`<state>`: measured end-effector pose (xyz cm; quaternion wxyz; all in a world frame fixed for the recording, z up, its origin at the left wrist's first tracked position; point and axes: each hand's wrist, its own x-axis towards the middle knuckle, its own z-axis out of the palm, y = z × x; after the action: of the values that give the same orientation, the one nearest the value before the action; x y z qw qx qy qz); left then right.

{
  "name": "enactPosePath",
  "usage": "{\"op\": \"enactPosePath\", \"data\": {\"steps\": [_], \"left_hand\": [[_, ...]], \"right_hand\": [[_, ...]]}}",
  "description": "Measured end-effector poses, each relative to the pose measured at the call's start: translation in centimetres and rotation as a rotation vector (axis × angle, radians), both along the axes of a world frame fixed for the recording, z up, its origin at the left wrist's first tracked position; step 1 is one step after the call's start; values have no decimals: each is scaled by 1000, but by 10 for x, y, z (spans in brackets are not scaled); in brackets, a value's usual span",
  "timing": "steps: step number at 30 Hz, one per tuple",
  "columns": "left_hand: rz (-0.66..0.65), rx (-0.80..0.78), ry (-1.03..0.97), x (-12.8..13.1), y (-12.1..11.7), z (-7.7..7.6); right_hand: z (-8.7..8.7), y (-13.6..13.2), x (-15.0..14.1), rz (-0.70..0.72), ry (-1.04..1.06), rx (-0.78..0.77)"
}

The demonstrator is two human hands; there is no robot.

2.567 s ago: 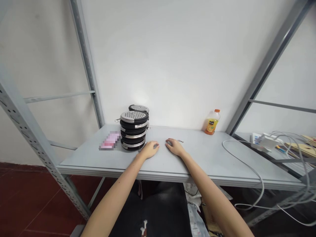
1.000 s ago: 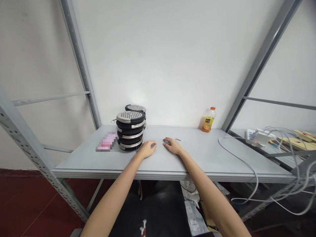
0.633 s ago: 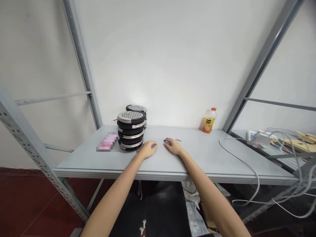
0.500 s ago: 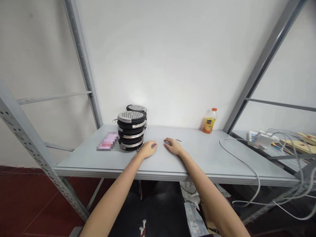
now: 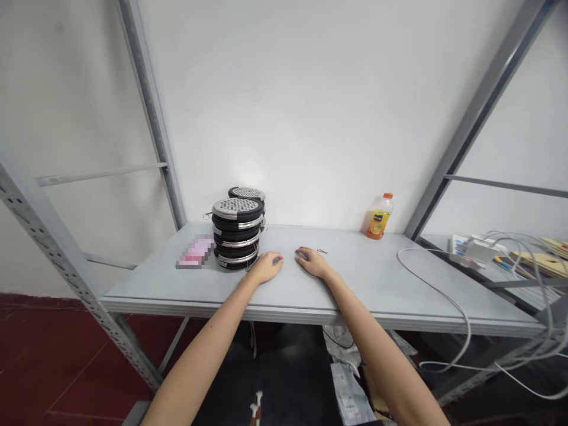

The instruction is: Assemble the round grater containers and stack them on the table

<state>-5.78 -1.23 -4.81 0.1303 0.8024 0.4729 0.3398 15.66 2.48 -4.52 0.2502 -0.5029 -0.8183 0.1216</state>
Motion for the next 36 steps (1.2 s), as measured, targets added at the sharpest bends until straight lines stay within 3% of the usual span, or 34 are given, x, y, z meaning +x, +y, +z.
{"op": "enactPosePath", "data": {"steps": [36], "left_hand": [[-6,12,6,0,1,-1]], "right_hand": [[-5,6,1,15,52,6]]}}
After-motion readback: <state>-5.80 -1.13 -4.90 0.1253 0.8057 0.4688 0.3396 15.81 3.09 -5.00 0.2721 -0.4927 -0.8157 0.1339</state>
